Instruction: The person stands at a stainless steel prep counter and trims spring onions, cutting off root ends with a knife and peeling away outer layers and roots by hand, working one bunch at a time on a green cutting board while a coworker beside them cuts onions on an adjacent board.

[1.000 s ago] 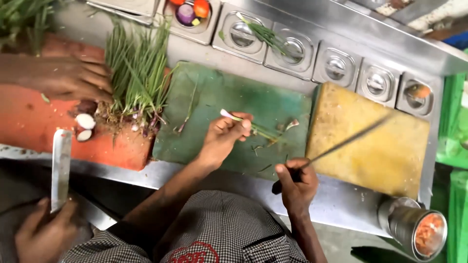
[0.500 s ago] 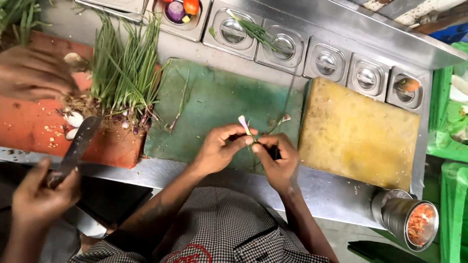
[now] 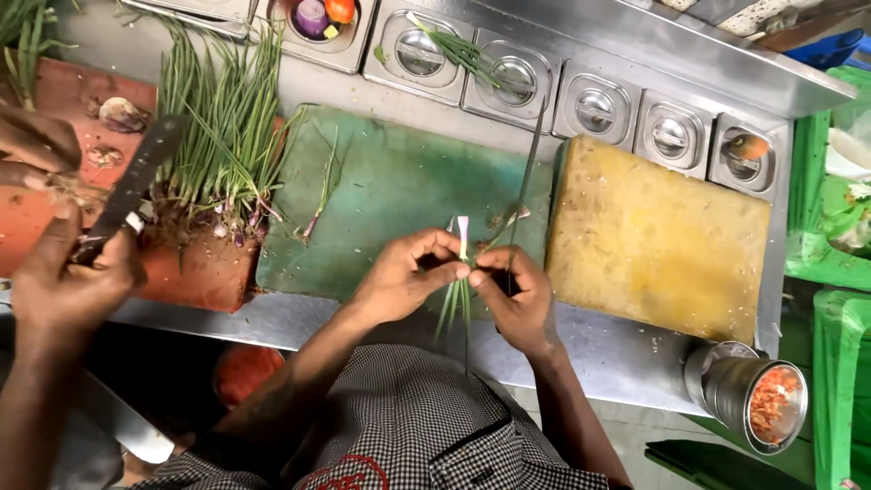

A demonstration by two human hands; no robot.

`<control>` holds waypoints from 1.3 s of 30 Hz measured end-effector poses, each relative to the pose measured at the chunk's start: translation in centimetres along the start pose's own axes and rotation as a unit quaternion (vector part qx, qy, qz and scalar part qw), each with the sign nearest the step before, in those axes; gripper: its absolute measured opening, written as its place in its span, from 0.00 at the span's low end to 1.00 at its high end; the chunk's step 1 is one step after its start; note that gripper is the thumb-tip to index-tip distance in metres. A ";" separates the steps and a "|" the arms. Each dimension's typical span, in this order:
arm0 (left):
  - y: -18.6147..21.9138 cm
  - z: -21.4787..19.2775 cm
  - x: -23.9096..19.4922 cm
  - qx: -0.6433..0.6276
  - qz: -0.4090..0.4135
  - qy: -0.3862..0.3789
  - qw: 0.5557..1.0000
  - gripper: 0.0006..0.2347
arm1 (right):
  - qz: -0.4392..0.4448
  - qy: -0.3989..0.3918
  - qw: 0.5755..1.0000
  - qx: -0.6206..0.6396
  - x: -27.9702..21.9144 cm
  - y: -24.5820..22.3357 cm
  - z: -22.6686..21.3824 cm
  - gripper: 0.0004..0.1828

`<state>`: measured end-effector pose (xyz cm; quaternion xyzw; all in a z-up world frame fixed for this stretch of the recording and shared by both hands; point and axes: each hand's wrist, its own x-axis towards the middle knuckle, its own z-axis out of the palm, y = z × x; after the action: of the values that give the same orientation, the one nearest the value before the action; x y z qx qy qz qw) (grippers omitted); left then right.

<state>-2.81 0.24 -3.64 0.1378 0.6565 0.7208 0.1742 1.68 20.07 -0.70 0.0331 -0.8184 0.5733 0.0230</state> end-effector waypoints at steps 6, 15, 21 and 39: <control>1.5 -0.7 -0.4 0.030 -0.022 -0.046 0.998 0.06 | -0.073 -0.008 0.986 -0.147 1.0 -1.0 -0.4 0.07; 0.9 -1.9 -0.7 0.133 0.010 -0.129 0.983 0.07 | -0.127 0.239 0.945 -0.183 4.7 4.1 -5.0 0.02; -0.4 -2.3 -0.5 0.018 -0.090 -0.088 0.992 0.07 | -0.091 0.138 0.959 -0.229 2.8 2.0 -3.1 0.18; 3.0 -1.6 0.2 0.197 -0.060 -0.125 0.971 0.10 | -0.007 0.110 0.993 0.039 2.9 4.0 -1.5 0.02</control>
<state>-3.91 -1.37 -0.86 0.2190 0.7657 0.5427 0.2669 -1.50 22.80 -3.76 -0.0239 -0.7878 0.6046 0.1154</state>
